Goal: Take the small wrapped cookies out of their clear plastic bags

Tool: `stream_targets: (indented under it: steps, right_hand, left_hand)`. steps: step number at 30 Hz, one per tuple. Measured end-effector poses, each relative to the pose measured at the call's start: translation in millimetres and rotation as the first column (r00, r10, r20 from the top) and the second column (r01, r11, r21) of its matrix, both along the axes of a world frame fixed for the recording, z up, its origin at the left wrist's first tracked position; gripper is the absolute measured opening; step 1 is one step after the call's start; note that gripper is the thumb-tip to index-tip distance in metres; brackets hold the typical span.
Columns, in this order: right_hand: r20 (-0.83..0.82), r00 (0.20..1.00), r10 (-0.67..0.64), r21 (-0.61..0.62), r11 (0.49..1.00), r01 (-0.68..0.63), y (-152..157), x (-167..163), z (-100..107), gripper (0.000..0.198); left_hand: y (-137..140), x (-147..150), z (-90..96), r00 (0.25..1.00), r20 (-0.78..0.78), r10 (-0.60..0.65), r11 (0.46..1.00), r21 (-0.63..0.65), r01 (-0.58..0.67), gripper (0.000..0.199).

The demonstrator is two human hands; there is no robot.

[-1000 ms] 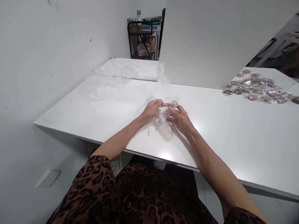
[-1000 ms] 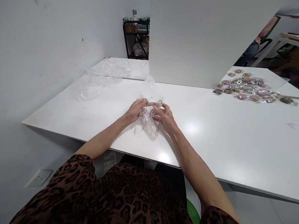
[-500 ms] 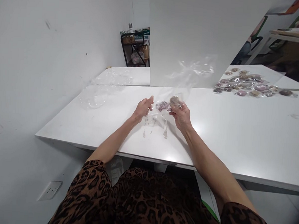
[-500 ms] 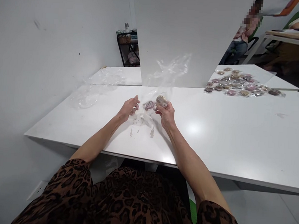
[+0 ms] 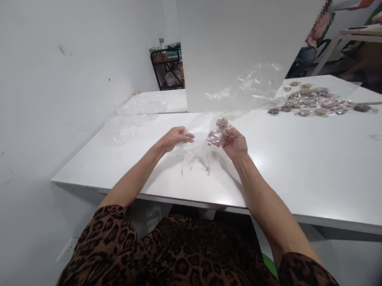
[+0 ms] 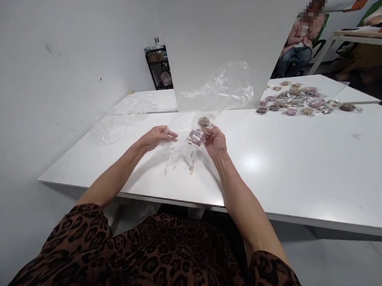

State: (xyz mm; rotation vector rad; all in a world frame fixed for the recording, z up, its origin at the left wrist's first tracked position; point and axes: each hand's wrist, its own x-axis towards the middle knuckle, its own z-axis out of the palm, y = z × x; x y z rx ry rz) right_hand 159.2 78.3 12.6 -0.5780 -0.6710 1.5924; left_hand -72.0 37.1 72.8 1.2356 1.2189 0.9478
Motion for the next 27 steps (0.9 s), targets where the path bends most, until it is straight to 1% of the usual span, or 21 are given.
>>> stream_targets:
  steps: [3,5,6,8,9,10,13,15,17,19,21,22,24,27]
  right_hand:
    - [-0.057,0.996,0.07,-0.14,0.987,-0.077,1.7,1.9,-0.7,0.023]
    - [-0.044,0.992,0.12,-0.189,0.974,-0.126,1.5,0.6,-2.9,0.021]
    - [-0.026,0.989,0.144,-0.202,0.968,-0.146,1.3,-0.4,-4.4,0.019]
    - [0.032,0.983,0.18,-0.213,0.962,-0.169,1.1,-2.5,-7.8,0.018]
    - [0.065,0.98,0.189,-0.215,0.962,-0.172,1.1,-3.7,-9.6,0.017]
    - [0.099,0.975,0.197,-0.217,0.961,-0.172,1.1,-4.9,-11.4,0.015]
    - [0.178,0.956,0.232,-0.23,0.955,-0.189,1.1,-9.7,-16.2,0.012]
    - [0.209,0.949,0.235,-0.231,0.955,-0.185,1.5,-12.7,-18.9,0.012]
    - [0.235,0.953,0.19,-0.221,0.965,-0.138,2.6,-13.8,-20.5,0.014]
    - [0.253,0.962,0.104,-0.214,0.976,-0.049,4.6,-12.2,-20.3,0.017]
    - [0.256,0.966,0.027,-0.219,0.975,0.031,6.4,-7.8,-17.6,0.017]
    - [0.25,0.968,0.012,-0.218,0.975,0.044,6.9,-5.1,-15.3,0.016]
    - [0.229,0.972,0.046,-0.185,0.983,-0.003,5.9,-0.2,-9.9,0.022]
    - [0.253,0.953,0.165,-0.048,0.986,-0.158,-1.0,2.0,-3.3,0.041]
  left_hand:
    - [-2.6,5.8,2.3,0.971,0.219,0.093,0.99,-0.12,-0.068,0.033]
    - [-3.2,11.4,4.2,0.935,0.316,0.163,0.977,-0.184,-0.108,0.032]
    - [-3.1,14.4,5.7,0.917,0.356,0.179,0.97,-0.219,-0.104,0.031]
    - [-2.5,20.9,9.4,0.896,0.405,0.18,0.957,-0.282,-0.065,0.021]
    - [-2.0,24.3,11.4,0.897,0.406,0.175,0.952,-0.301,-0.05,0.015]
    - [-1.4,27.7,13.3,0.905,0.391,0.171,0.951,-0.307,-0.047,0.014]
    - [0.6,38.2,18.6,0.932,0.328,0.153,0.961,-0.27,-0.063,0.015]
    - [1.6,44.2,23.2,0.93,0.34,0.143,0.969,-0.24,-0.062,0.018]
    - [2.2,49.0,29.4,0.916,0.374,0.144,0.973,-0.22,-0.063,0.027]
    - [2.4,52.5,36.3,0.909,0.396,0.131,0.981,-0.186,-0.06,0.033]
    - [2.9,55.5,42.3,0.921,0.377,0.095,0.99,-0.136,-0.047,0.034]
    - [3.4,57.2,44.4,0.935,0.346,0.079,0.993,-0.108,-0.044,0.034]
    - [4.4,61.5,46.7,0.967,0.247,0.065,0.996,-0.072,-0.048,0.038]
    - [4.2,70.0,46.1,0.992,0.109,0.061,0.995,-0.084,-0.052,0.046]
